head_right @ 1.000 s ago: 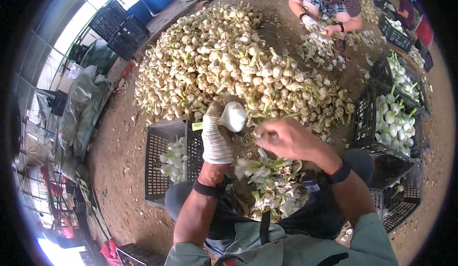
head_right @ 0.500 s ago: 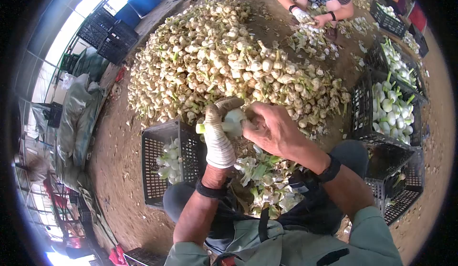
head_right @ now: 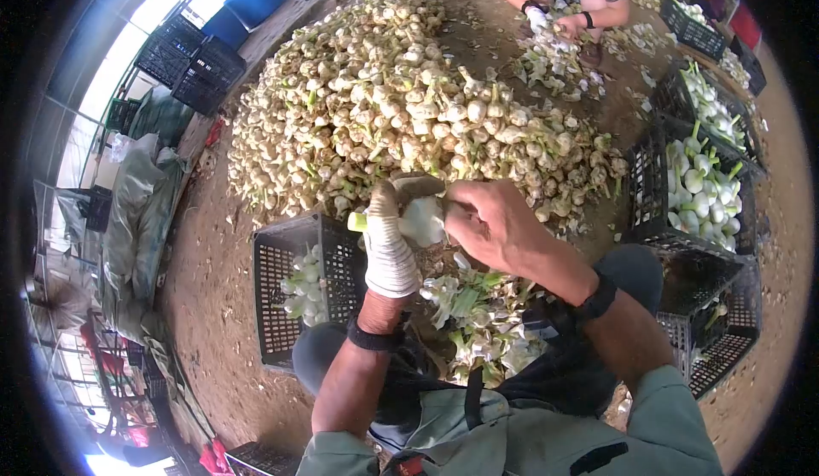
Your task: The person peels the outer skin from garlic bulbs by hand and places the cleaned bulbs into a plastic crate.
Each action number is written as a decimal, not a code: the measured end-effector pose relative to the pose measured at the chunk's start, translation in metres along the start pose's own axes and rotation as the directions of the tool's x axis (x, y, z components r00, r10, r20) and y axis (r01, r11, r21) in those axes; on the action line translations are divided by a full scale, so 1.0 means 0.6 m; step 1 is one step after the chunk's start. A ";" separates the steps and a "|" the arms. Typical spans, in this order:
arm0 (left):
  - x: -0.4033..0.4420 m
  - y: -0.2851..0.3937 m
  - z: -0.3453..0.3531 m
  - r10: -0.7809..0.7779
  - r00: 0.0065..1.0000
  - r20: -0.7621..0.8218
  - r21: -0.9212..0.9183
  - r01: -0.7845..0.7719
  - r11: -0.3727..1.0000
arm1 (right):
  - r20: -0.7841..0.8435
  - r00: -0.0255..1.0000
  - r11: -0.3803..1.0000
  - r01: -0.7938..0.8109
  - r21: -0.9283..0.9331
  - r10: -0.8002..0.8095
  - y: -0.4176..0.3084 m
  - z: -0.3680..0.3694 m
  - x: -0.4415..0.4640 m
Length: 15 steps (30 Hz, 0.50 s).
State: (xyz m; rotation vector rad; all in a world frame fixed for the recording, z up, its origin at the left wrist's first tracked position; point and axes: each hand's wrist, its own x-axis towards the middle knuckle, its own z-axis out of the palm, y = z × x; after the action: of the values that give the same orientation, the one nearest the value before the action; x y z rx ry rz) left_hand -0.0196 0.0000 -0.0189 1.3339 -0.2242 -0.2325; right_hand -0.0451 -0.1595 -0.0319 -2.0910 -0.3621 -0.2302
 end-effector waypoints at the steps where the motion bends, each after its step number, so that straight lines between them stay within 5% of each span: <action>1: -0.002 0.001 0.000 0.008 1.000 0.012 0.002 -0.008 1.000 | -0.016 1.000 0.999 0.004 0.031 -0.004 0.007 0.002 0.002; 5: 0.007 -0.011 0.000 0.112 0.992 -0.056 0.052 -0.109 0.993 | -0.161 0.985 0.993 -0.043 0.112 0.061 -0.027 -0.006 0.000; 7: 0.010 -0.019 -0.009 0.015 0.998 -0.054 0.000 -0.015 1.000 | -0.146 0.989 0.999 0.032 0.008 -0.031 -0.038 -0.008 0.002; 10: 0.022 -0.044 -0.015 0.238 0.971 0.033 0.293 -0.237 0.926 | -0.121 0.982 0.983 0.128 -0.129 -0.144 -0.029 -0.003 0.001; 15: 0.007 -0.022 -0.003 0.176 0.984 -0.009 0.155 -0.172 0.973 | -0.129 0.982 0.987 0.126 -0.095 -0.138 0.006 0.005 0.005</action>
State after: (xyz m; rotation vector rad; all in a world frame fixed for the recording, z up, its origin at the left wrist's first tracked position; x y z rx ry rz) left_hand -0.0156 -0.0025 -0.0321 1.4603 -0.3440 -0.0529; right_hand -0.0412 -0.1584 -0.0355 -2.1248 -0.4161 -0.4723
